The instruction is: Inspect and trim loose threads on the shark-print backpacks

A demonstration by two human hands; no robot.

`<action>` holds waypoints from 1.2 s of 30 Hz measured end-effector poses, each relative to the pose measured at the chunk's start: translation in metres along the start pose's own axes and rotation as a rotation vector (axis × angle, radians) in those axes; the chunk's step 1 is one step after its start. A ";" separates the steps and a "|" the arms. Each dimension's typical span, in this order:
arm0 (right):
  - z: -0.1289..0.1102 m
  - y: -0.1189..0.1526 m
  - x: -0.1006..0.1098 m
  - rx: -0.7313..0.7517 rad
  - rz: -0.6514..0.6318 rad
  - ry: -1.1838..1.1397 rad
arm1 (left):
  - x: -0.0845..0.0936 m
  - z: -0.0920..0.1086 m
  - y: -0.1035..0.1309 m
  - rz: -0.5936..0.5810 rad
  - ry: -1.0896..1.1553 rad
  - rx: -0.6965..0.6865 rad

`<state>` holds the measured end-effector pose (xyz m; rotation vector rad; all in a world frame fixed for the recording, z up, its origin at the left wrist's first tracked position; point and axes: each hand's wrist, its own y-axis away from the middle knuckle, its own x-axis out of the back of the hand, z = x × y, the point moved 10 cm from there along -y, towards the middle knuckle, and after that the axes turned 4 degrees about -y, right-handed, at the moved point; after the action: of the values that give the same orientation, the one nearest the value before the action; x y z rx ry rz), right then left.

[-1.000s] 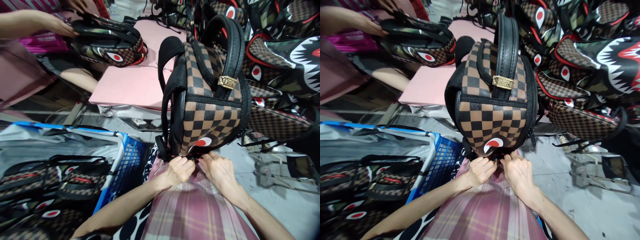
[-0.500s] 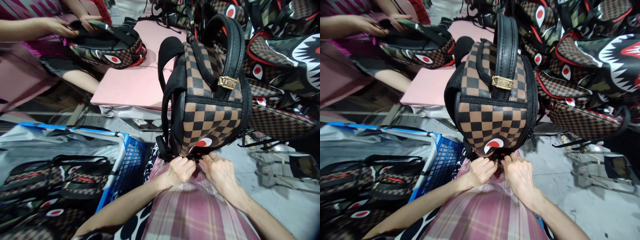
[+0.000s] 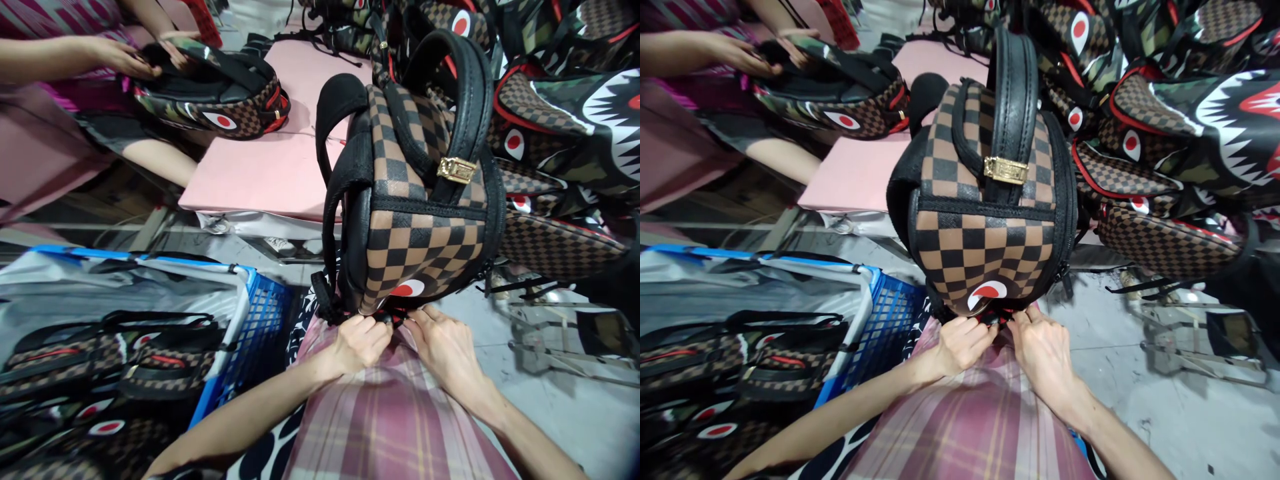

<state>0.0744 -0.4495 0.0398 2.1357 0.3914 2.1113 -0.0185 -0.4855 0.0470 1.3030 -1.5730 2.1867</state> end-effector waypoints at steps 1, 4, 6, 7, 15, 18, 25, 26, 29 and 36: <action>-0.001 0.001 0.000 0.011 -0.003 0.003 | -0.001 0.000 0.000 -0.005 -0.004 -0.005; -0.003 0.000 -0.001 0.035 -0.023 0.024 | -0.003 0.000 0.002 -0.022 0.001 -0.004; -0.005 -0.002 0.000 0.050 -0.028 0.032 | -0.005 0.000 0.004 -0.034 0.017 -0.002; -0.006 -0.003 0.001 0.059 -0.028 0.029 | -0.006 0.000 0.005 -0.039 0.025 -0.004; -0.003 -0.008 0.001 0.046 -0.055 -0.066 | -0.004 -0.001 0.004 -0.050 0.026 -0.008; 0.001 -0.006 0.003 0.020 -0.044 -0.086 | -0.004 -0.002 0.004 -0.058 0.029 -0.008; -0.007 -0.008 0.001 0.068 -0.059 -0.033 | -0.007 -0.001 0.006 -0.088 0.044 -0.013; -0.007 -0.008 0.000 0.069 -0.064 -0.041 | -0.007 -0.001 0.006 -0.090 0.045 -0.013; -0.005 -0.008 0.000 0.064 -0.060 -0.072 | -0.007 -0.001 0.006 -0.091 0.039 -0.013; -0.007 -0.007 -0.002 0.058 -0.071 -0.063 | -0.005 -0.001 0.004 -0.064 0.021 -0.008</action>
<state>0.0669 -0.4434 0.0366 2.1789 0.5192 2.0132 -0.0180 -0.4848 0.0404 1.3053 -1.5090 2.1468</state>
